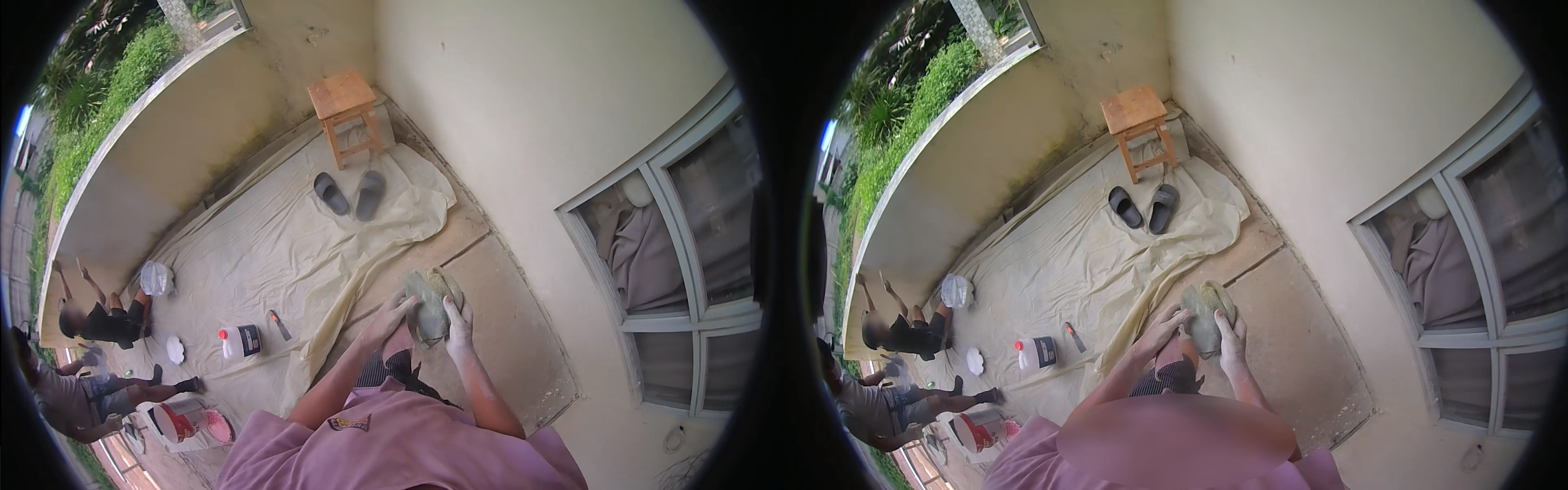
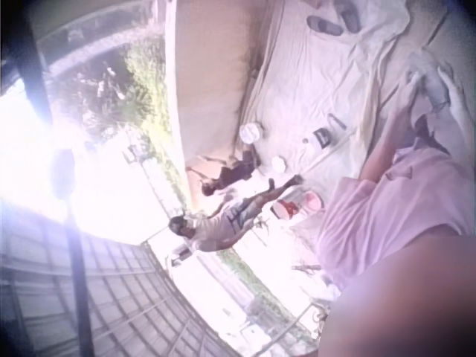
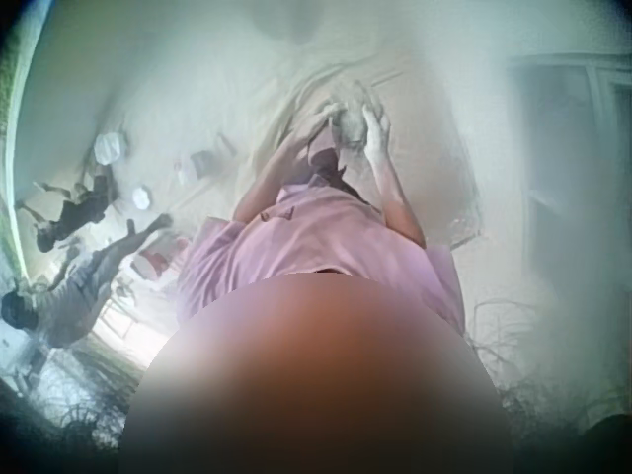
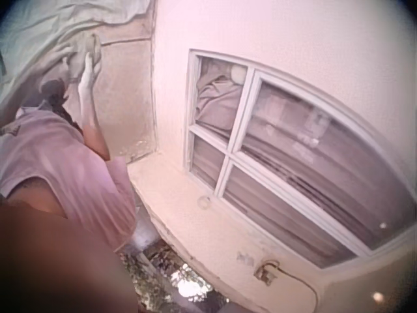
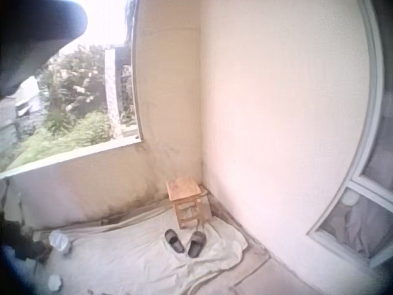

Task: The person wipes a light-colored exterior wall with a cloth, focusing on the area around a window frame and the lower wall sections. They repeatedly rub and wipe the surface, occasionally moving to different spots along the wall.

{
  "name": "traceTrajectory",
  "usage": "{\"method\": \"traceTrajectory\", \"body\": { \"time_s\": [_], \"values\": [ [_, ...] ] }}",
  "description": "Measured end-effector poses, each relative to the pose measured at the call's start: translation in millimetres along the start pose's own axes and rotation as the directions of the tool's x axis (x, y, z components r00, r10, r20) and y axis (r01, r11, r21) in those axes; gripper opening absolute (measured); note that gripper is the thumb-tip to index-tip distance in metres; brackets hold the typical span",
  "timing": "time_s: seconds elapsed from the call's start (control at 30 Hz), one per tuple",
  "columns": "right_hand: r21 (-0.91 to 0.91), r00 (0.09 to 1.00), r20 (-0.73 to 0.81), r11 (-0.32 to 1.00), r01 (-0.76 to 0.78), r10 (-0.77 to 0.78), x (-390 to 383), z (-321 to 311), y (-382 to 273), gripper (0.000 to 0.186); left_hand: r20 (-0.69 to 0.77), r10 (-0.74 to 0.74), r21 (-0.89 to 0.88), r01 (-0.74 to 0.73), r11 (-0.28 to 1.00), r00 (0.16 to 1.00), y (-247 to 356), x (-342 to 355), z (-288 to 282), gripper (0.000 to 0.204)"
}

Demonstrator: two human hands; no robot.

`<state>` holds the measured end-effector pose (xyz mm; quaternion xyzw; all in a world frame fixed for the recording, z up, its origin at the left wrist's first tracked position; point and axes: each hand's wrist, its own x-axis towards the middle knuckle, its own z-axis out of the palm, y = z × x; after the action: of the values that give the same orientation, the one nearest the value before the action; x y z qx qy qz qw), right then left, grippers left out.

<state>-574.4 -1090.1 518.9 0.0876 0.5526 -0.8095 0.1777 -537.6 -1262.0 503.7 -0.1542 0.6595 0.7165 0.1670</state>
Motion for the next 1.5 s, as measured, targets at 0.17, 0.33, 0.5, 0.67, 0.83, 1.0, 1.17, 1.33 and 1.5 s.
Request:
{"method": "traceTrajectory", "body": {
  "time_s": [0.17, 0.33, 0.5, 0.67, 0.83, 1.0, 1.17, 1.33, 1.5],
  "values": [
    [0.051, 0.988, 0.103, 0.991, -0.12, 0.115, 110, 24, -77, 0.051, 0.107, 0.044, -0.128, -0.031, 0.991, 0.993, 55, 114, -14, 0.047],
    [0.035, 0.978, 0.055, 0.978, -0.205, 0.203, 221, 27, -109, 0.05, 0.07, -0.013, 0.117, 0.004, 0.993, 0.998, 147, 188, -38, 0.042],
    [0.245, 0.924, 0.117, 0.891, -0.381, 0.363, 360, 29, -131, 0.042, -0.435, -0.029, 0.121, 0.09, 0.988, 0.9, 152, 264, -103, 0.042],
    [0.103, 0.838, 0.224, 0.843, -0.528, 0.498, 503, 58, -158, 0.039, -0.806, -0.241, 0.05, 0.468, 0.882, 0.541, 132, 265, -187, 0.037],
    [0.0, 0.746, 0.264, 0.773, -0.634, 0.611, 600, 122, -178, 0.04, -0.934, -0.265, -0.155, 0.396, 0.905, 0.24, 106, 254, -205, 0.028],
    [-0.092, 0.705, 0.279, 0.749, -0.656, 0.652, 661, 205, -170, 0.043, -0.95, -0.271, -0.228, 0.252, 0.941, 0.154, 126, 275, -194, 0.023],
    [-0.102, 0.669, 0.37, 0.743, -0.661, 0.645, 684, 293, -186, 0.044, -0.915, -0.284, -0.199, 0.292, 0.935, 0.287, 193, 337, -221, 0.024],
    [0.002, 0.669, 0.43, 0.74, -0.672, 0.606, 719, 330, -153, 0.044, -0.806, -0.111, 0.147, 0.378, 0.914, 0.581, 220, 415, -293, 0.027],
    [0.038, 0.653, 0.45, 0.717, -0.696, 0.609, 768, 354, -156, 0.046, -0.589, 0.027, 0.423, 0.279, 0.862, 0.808, 288, 503, -386, 0.029]
  ]
}}
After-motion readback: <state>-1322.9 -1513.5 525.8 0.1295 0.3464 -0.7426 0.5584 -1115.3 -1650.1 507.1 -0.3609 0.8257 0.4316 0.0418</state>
